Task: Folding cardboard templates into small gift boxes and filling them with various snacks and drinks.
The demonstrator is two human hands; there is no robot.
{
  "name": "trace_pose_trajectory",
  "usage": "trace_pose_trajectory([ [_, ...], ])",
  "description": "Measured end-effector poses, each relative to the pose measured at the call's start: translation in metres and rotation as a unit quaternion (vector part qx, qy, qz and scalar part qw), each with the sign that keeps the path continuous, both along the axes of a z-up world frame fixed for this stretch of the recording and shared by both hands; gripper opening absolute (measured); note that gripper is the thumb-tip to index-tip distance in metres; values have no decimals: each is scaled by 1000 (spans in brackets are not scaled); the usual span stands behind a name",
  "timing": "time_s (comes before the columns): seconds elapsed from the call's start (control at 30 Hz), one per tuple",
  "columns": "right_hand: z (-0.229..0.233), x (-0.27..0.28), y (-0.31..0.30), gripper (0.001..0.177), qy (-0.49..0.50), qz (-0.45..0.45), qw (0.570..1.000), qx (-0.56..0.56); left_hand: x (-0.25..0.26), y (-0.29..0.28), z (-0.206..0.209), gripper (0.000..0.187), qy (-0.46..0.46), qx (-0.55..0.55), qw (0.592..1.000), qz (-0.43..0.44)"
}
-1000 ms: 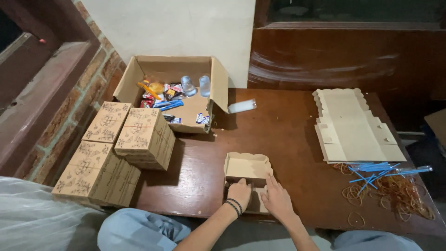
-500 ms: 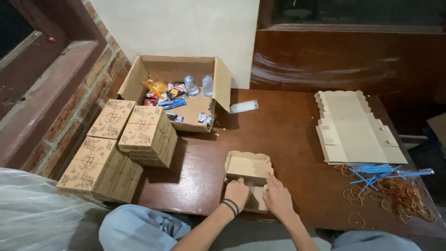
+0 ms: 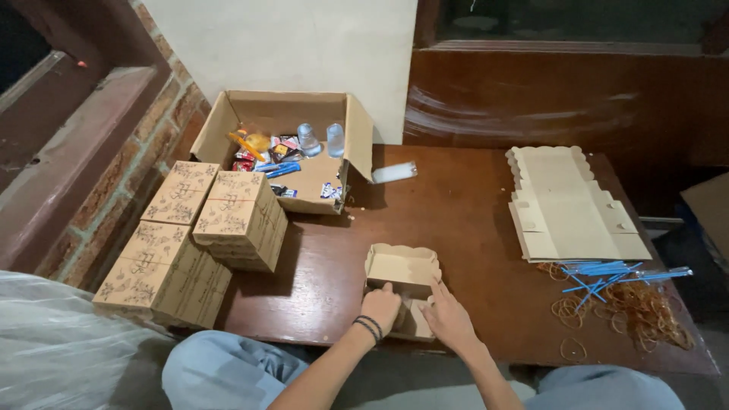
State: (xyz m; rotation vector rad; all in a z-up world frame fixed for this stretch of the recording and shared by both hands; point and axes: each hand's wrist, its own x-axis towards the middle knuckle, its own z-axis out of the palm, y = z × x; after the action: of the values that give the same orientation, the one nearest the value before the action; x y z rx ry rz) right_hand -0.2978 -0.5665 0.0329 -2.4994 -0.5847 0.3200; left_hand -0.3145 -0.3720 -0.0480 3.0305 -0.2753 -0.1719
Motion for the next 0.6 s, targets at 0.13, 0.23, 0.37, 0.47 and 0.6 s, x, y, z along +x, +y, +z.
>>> trace_pose_trajectory([
  [0.13, 46, -24, -3, 74, 66, -33, 997, 34, -64, 24, 72, 30, 7, -138, 990, -33],
  [0.23, 35, -31, -8, 77, 60, -52, 996, 43, -120, 38, 92, 42, -197, -310, 930, 6],
  [0.37, -2, -54, -17, 73, 70, -107, 981, 143, -162, 47, 38, 53, -173, -332, 897, 235],
  [0.47, -26, -57, -12, 70, 7, -125, 974, 188, -153, 50, 34, 50, -196, -347, 881, 256],
  [0.6, -37, -56, -3, 65, -99, -148, 965, 194, -125, 39, 68, 33, -358, -266, 893, 55],
])
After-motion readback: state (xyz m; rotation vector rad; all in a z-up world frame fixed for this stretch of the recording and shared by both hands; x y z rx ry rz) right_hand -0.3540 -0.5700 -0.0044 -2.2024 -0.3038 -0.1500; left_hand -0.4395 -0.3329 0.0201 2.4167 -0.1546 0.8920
